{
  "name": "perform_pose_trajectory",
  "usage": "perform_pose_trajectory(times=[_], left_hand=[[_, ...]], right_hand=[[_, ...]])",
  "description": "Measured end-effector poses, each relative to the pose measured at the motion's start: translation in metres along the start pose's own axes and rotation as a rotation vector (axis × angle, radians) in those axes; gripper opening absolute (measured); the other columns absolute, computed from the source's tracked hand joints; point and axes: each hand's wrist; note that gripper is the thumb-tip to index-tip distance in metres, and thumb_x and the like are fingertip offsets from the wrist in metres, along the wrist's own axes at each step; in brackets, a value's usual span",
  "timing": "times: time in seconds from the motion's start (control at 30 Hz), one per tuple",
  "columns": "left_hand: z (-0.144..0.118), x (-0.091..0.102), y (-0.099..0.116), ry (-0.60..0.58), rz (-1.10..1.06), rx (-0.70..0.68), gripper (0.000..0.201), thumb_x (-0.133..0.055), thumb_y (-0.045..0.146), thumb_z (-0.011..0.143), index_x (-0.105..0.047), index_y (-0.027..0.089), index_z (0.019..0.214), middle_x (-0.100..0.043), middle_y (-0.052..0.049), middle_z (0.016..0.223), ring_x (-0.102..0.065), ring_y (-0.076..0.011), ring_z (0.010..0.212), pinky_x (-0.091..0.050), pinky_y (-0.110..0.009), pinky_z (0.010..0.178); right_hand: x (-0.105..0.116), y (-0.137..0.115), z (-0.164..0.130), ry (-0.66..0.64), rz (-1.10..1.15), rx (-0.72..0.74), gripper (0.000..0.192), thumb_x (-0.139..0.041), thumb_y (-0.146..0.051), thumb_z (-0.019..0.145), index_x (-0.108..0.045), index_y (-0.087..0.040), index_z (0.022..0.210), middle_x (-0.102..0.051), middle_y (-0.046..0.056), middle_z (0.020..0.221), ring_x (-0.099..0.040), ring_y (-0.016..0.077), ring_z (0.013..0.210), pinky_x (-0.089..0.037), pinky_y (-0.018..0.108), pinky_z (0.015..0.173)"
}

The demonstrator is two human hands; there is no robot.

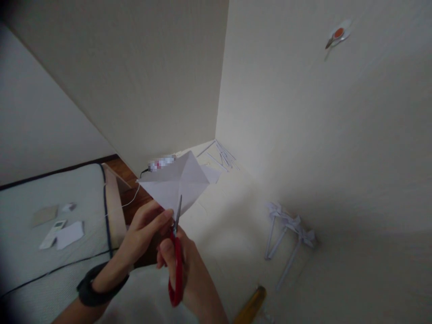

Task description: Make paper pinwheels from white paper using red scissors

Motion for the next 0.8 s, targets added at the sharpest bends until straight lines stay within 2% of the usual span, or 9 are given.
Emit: perform_pose_trajectory(times=[0.4, 0.57, 0.8], left_hand=[[-0.012, 0.008, -0.002, 0.091, 0.001, -0.030, 0.029, -0.055, 0.032, 0.080, -0.048, 0.019, 0.056, -0.046, 0.005, 0.052, -0.043, -0.0109, 0.050, -0.036, -0.023, 0.049], [-0.009, 0.007, -0.003, 0.088, -0.013, -0.026, 0.027, -0.055, 0.034, 0.080, -0.052, 0.018, 0.059, -0.050, 0.004, 0.055, -0.046, -0.0117, 0.052, -0.038, -0.023, 0.051], [-0.008, 0.005, -0.002, 0.075, -0.001, -0.023, 0.027, -0.057, 0.034, 0.079, -0.049, 0.019, 0.057, -0.048, 0.004, 0.052, -0.045, -0.0116, 0.051, -0.036, -0.022, 0.047]], right_hand=[[-0.011, -0.001, -0.001, -0.048, 0.014, 0.002, 0.049, -0.032, -0.066, 0.092, -0.049, -0.023, 0.079, -0.051, 0.000, 0.070, -0.049, 0.0168, 0.063, -0.042, 0.033, 0.063], [-0.009, -0.003, 0.001, -0.043, -0.029, 0.029, 0.051, -0.029, -0.066, 0.093, -0.050, -0.022, 0.078, -0.052, 0.000, 0.068, -0.049, 0.0157, 0.062, -0.040, 0.031, 0.061], [-0.006, -0.004, -0.001, -0.041, -0.033, 0.010, 0.051, -0.031, -0.066, 0.092, -0.049, -0.022, 0.076, -0.051, 0.000, 0.068, -0.047, 0.0155, 0.062, -0.039, 0.030, 0.061]])
Point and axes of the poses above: each hand's wrist, its own z-axis towards the middle knuckle, its own x-axis out of the back of the hand, y = z × x
